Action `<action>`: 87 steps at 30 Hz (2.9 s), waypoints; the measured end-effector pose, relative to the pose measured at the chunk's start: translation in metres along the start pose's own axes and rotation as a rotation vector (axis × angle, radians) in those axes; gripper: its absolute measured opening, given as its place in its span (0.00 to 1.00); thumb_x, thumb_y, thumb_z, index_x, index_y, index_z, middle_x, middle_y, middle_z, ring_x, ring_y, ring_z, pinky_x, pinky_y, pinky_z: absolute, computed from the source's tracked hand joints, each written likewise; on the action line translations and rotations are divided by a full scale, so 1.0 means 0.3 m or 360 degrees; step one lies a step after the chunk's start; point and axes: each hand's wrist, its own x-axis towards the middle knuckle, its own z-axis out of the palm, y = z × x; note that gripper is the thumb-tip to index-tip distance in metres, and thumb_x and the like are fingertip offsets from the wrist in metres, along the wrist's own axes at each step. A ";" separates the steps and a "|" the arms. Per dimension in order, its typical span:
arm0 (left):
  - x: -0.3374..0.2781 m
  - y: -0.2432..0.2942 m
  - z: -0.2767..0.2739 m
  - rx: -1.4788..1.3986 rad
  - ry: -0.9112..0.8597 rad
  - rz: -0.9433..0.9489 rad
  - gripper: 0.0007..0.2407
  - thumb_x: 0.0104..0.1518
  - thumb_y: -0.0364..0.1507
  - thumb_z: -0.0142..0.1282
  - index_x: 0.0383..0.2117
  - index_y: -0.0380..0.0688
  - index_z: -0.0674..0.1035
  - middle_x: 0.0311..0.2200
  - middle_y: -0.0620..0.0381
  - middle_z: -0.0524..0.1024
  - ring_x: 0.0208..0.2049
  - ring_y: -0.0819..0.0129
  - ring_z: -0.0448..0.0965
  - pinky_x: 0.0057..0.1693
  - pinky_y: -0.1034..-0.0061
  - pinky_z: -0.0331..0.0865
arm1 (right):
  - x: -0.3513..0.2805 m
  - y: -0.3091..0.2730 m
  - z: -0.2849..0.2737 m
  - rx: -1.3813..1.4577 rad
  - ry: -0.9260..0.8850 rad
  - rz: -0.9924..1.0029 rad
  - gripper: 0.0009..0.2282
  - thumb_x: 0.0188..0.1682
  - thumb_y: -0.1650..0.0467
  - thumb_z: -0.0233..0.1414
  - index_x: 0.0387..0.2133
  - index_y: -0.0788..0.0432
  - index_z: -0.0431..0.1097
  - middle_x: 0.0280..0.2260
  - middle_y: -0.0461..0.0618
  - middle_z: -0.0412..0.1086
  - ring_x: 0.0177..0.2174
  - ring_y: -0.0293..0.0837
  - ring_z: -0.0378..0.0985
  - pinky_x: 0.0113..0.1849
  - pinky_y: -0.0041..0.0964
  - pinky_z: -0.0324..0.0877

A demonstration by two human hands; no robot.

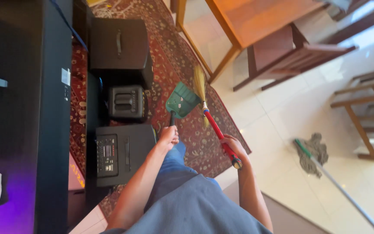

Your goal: Gathering debris and sweeping the floor in a restaurant bar area.

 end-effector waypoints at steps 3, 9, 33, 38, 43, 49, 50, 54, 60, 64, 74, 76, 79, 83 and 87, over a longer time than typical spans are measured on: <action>0.073 0.120 0.052 -0.0088 0.0019 -0.0006 0.04 0.52 0.24 0.48 0.22 0.46 0.68 0.14 0.62 0.61 0.11 0.78 0.55 0.20 0.78 0.49 | 0.131 -0.191 -0.011 -0.0119 -0.0026 -0.0056 0.25 0.44 0.73 0.54 0.59 0.63 0.66 0.25 0.53 0.71 0.18 0.43 0.72 0.21 0.35 0.69; 0.232 0.321 0.157 -0.0175 0.0028 0.0063 0.05 0.52 0.24 0.48 0.21 0.47 0.67 0.14 0.65 0.59 0.10 0.79 0.54 0.20 0.79 0.47 | 0.236 -0.580 0.039 -0.0196 -0.0082 -0.0054 0.27 0.44 0.72 0.52 0.61 0.61 0.62 0.24 0.54 0.70 0.18 0.43 0.70 0.20 0.36 0.67; 0.939 0.901 0.619 -0.0602 0.0163 0.0262 0.09 0.53 0.24 0.48 0.19 0.47 0.61 0.14 0.64 0.57 0.11 0.78 0.53 0.20 0.78 0.47 | 1.035 -1.710 0.127 -0.0508 -0.0515 -0.0061 0.26 0.46 0.72 0.54 0.61 0.60 0.60 0.22 0.51 0.67 0.17 0.41 0.69 0.18 0.35 0.64; 1.032 1.164 0.645 -0.0650 0.0163 0.0312 0.10 0.53 0.24 0.47 0.16 0.48 0.61 0.13 0.64 0.56 0.10 0.77 0.50 0.20 0.77 0.46 | 1.178 -1.914 0.254 -0.0567 -0.0492 -0.0062 0.27 0.46 0.72 0.54 0.62 0.59 0.58 0.24 0.52 0.67 0.17 0.41 0.68 0.19 0.36 0.64; 1.138 1.435 0.633 -0.0654 0.0126 0.0338 0.09 0.52 0.24 0.47 0.17 0.49 0.61 0.13 0.64 0.56 0.11 0.77 0.52 0.20 0.78 0.46 | 1.327 -2.096 0.366 -0.0628 -0.0476 -0.0075 0.29 0.46 0.72 0.53 0.64 0.58 0.56 0.24 0.52 0.67 0.17 0.42 0.68 0.18 0.37 0.64; 1.119 1.721 0.648 -0.0579 0.0245 0.0385 0.09 0.53 0.23 0.47 0.18 0.46 0.62 0.14 0.62 0.58 0.12 0.76 0.54 0.20 0.77 0.47 | 1.400 -2.233 0.450 -0.0568 -0.0476 -0.0134 0.29 0.47 0.72 0.52 0.65 0.58 0.55 0.24 0.52 0.67 0.17 0.41 0.68 0.18 0.37 0.64; 1.123 1.761 0.650 -0.0570 0.0279 0.0389 0.08 0.53 0.23 0.47 0.18 0.47 0.62 0.15 0.62 0.58 0.12 0.77 0.55 0.21 0.78 0.47 | 1.424 -2.254 0.466 -0.0561 -0.0482 -0.0132 0.29 0.47 0.72 0.52 0.65 0.58 0.54 0.24 0.52 0.67 0.17 0.41 0.68 0.18 0.37 0.64; 1.163 1.870 0.649 -0.0633 0.0291 0.0390 0.10 0.52 0.23 0.47 0.18 0.48 0.60 0.14 0.63 0.58 0.12 0.77 0.53 0.20 0.78 0.46 | 1.511 -2.346 0.536 -0.0584 -0.0506 -0.0098 0.29 0.47 0.73 0.52 0.66 0.59 0.54 0.24 0.52 0.67 0.17 0.41 0.69 0.19 0.36 0.64; 1.330 1.968 0.628 -0.0662 0.0383 0.0407 0.11 0.53 0.23 0.46 0.18 0.48 0.58 0.13 0.64 0.54 0.11 0.78 0.51 0.19 0.78 0.44 | 1.754 -2.480 0.636 -0.0625 -0.0637 0.0014 0.21 0.49 0.71 0.51 0.56 0.60 0.60 0.24 0.51 0.67 0.18 0.40 0.69 0.19 0.35 0.65; 1.370 2.096 0.637 -0.0707 0.0407 0.0420 0.10 0.53 0.23 0.46 0.18 0.49 0.60 0.13 0.65 0.55 0.11 0.78 0.52 0.19 0.78 0.44 | 1.970 -2.568 0.681 -0.0604 -0.0775 0.0134 0.11 0.49 0.71 0.50 0.45 0.58 0.63 0.23 0.51 0.66 0.17 0.40 0.68 0.18 0.35 0.65; 1.417 2.181 0.643 -0.0944 0.0612 0.0439 0.08 0.53 0.23 0.47 0.21 0.46 0.62 0.15 0.63 0.57 0.12 0.78 0.53 0.20 0.78 0.45 | 2.342 -2.729 0.878 -0.0772 -0.1020 0.0359 0.10 0.50 0.70 0.51 0.41 0.61 0.62 0.23 0.53 0.68 0.18 0.42 0.70 0.18 0.37 0.66; 1.408 2.201 0.643 -0.0960 0.0638 0.0446 0.08 0.53 0.23 0.47 0.21 0.46 0.62 0.15 0.63 0.58 0.12 0.78 0.53 0.20 0.78 0.46 | 2.394 -2.745 0.905 -0.0762 -0.1040 0.0399 0.10 0.50 0.70 0.51 0.41 0.61 0.62 0.24 0.53 0.68 0.18 0.42 0.70 0.19 0.37 0.67; 1.427 2.192 0.620 -0.0988 0.0648 0.0464 0.08 0.54 0.23 0.47 0.22 0.47 0.61 0.16 0.63 0.58 0.13 0.78 0.53 0.20 0.78 0.47 | 2.433 -2.746 0.925 -0.0748 -0.1067 0.0455 0.11 0.50 0.69 0.52 0.42 0.61 0.62 0.24 0.53 0.68 0.18 0.42 0.70 0.20 0.37 0.67; 1.360 2.286 0.654 -0.1046 0.0836 0.0341 0.08 0.53 0.21 0.48 0.31 0.53 0.64 0.18 0.60 0.62 0.14 0.77 0.56 0.22 0.78 0.50 | 2.470 -2.733 0.944 -0.0746 -0.1108 0.0465 0.10 0.50 0.69 0.51 0.41 0.59 0.61 0.25 0.52 0.68 0.19 0.41 0.70 0.20 0.37 0.67; 1.422 2.276 0.602 -0.0999 0.0843 0.0364 0.08 0.54 0.21 0.47 0.33 0.50 0.62 0.19 0.59 0.60 0.14 0.78 0.55 0.21 0.78 0.49 | 2.485 -2.736 0.937 -0.0788 -0.1105 0.0480 0.10 0.50 0.69 0.51 0.41 0.59 0.60 0.25 0.52 0.67 0.19 0.41 0.70 0.20 0.38 0.67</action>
